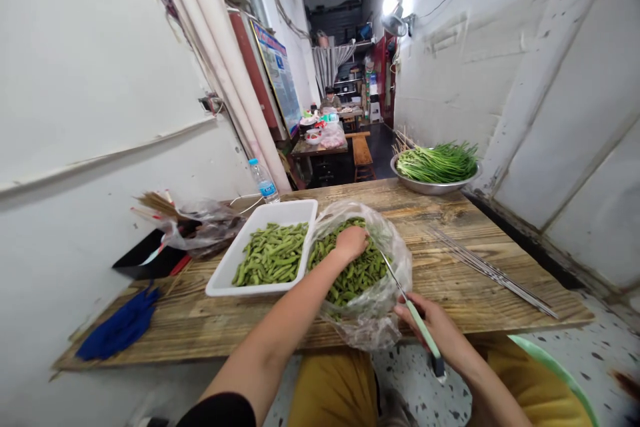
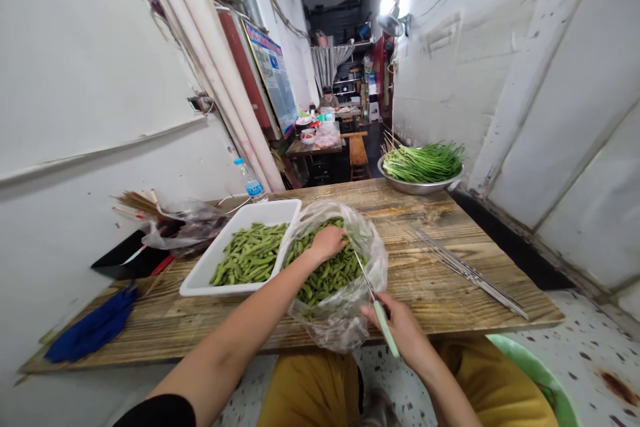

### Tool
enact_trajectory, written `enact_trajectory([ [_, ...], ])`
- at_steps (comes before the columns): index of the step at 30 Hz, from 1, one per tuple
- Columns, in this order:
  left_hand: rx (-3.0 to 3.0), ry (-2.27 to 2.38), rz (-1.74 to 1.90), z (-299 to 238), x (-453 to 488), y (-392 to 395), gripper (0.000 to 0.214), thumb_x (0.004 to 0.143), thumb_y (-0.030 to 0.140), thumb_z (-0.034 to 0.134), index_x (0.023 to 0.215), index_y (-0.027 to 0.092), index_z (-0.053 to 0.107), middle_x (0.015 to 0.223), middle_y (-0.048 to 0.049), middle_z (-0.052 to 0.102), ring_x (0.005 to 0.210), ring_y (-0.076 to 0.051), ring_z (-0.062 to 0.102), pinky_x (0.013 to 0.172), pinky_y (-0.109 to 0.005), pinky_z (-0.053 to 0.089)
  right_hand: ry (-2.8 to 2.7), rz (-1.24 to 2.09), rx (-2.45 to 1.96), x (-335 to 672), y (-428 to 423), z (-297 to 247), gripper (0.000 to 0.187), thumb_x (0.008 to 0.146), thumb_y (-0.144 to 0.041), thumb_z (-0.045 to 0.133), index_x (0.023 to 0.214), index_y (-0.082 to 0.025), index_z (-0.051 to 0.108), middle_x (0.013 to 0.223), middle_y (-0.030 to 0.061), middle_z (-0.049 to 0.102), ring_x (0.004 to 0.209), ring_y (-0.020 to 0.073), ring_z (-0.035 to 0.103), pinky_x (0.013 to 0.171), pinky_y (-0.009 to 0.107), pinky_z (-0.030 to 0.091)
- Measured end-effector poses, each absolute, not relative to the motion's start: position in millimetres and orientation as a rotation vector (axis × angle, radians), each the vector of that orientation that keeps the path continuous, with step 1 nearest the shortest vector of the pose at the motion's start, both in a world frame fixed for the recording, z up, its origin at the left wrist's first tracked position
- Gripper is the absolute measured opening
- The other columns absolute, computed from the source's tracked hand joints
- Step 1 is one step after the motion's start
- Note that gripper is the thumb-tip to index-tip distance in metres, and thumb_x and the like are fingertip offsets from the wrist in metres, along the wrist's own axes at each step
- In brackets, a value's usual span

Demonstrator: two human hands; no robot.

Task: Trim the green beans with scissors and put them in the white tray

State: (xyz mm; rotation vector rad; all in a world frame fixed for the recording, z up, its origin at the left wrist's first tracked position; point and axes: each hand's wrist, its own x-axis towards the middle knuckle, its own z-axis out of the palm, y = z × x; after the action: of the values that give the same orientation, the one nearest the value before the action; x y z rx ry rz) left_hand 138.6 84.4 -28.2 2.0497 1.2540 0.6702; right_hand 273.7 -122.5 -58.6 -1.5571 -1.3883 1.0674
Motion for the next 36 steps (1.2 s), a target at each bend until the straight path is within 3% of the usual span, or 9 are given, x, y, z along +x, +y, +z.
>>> enact_trajectory([
  [5, 2.159, 1.220, 0.668, -26, 139, 84, 0.010, 0.067, 0.016, 0.059, 0.059, 0.016, 0.064, 0.074, -0.0103, 0.065, 0.085, -0.023, 0.057, 0.077, -0.029, 0.041, -1.376, 1.003, -1.570, 274, -124, -54, 0.041, 0.074, -0.057, 0.054, 0.087, -0.018, 0.061, 0.055, -0.0019, 0.057, 0.055, 0.0156, 0.055, 0.050, 0.023, 0.041],
  [9, 1.975, 1.093, 0.770, -20, 111, 65, 0.015, 0.072, 0.029, 0.059, 0.067, 0.016, 0.066, 0.063, -0.0032, 0.061, 0.062, -0.014, 0.053, 0.061, -0.023, 0.040, -1.483, 0.879, -1.632, 272, -119, -48, 0.040, 0.076, -0.055, 0.053, 0.088, -0.018, 0.061, 0.071, 0.0024, 0.064, 0.068, 0.0196, 0.059, 0.063, 0.027, 0.044],
  [12, 1.590, 1.063, 0.775, -18, 91, 42, 0.027, 0.070, 0.040, 0.063, 0.071, 0.013, 0.064, 0.045, 0.0041, 0.045, 0.038, -0.005, 0.033, 0.041, -0.018, 0.024, -1.593, 0.869, -1.654, 265, -113, -40, 0.037, 0.078, -0.053, 0.051, 0.087, -0.018, 0.061, 0.074, 0.0035, 0.064, 0.070, 0.0207, 0.059, 0.067, 0.029, 0.043],
  [14, 1.437, 1.024, 0.746, -14, 82, 28, 0.034, 0.069, 0.047, 0.062, 0.074, 0.013, 0.062, 0.045, 0.0050, 0.045, 0.033, -0.002, 0.022, 0.036, -0.018, 0.014, -1.632, 0.891, -1.625, 259, -110, -35, 0.038, 0.079, -0.052, 0.051, 0.092, -0.018, 0.060, 0.078, 0.0042, 0.065, 0.071, 0.0208, 0.059, 0.068, 0.029, 0.044],
  [18, 1.361, 0.902, 0.755, -7, 76, 11, 0.035, 0.071, 0.048, 0.060, 0.083, 0.015, 0.057, 0.057, 0.0001, 0.060, 0.030, -0.001, 0.022, 0.034, -0.018, 0.011, -1.639, 0.910, -1.561, 246, -105, -26, 0.042, 0.079, -0.049, 0.051, 0.106, -0.017, 0.058, 0.085, 0.0057, 0.067, 0.076, 0.0217, 0.059, 0.072, 0.030, 0.044],
  [22, 1.402, 0.903, 0.796, -4, 75, 7, 0.031, 0.074, 0.045, 0.057, 0.085, 0.016, 0.055, 0.054, 0.0015, 0.060, 0.030, -0.002, 0.023, 0.036, -0.018, 0.015, -1.617, 0.902, -1.545, 241, -100, -22, 0.040, 0.077, -0.048, 0.055, 0.102, -0.017, 0.061, 0.079, 0.0039, 0.067, 0.076, 0.0223, 0.060, 0.073, 0.029, 0.045],
  [27, 1.505, 0.961, 0.848, -7, 75, 6, 0.026, 0.073, 0.041, 0.059, 0.074, 0.015, 0.058, 0.055, 0.0008, 0.060, 0.038, -0.004, 0.035, 0.042, -0.019, 0.022, -1.644, 0.901, -1.528, 239, -96, -23, 0.040, 0.078, -0.046, 0.056, 0.105, -0.017, 0.061, 0.082, 0.0032, 0.067, 0.078, 0.0219, 0.059, 0.072, 0.028, 0.045],
  [36, 1.260, 0.848, 0.674, -12, 74, 6, 0.037, 0.064, 0.041, 0.069, 0.085, 0.013, 0.055, 0.062, 0.0020, 0.056, 0.038, 0.000, 0.029, 0.039, -0.017, 0.017, -1.603, 0.852, -1.576, 238, -90, -35, 0.035, 0.075, -0.051, 0.055, 0.073, -0.017, 0.062, 0.058, -0.0023, 0.055, 0.057, 0.0143, 0.049, 0.054, 0.022, 0.037],
])
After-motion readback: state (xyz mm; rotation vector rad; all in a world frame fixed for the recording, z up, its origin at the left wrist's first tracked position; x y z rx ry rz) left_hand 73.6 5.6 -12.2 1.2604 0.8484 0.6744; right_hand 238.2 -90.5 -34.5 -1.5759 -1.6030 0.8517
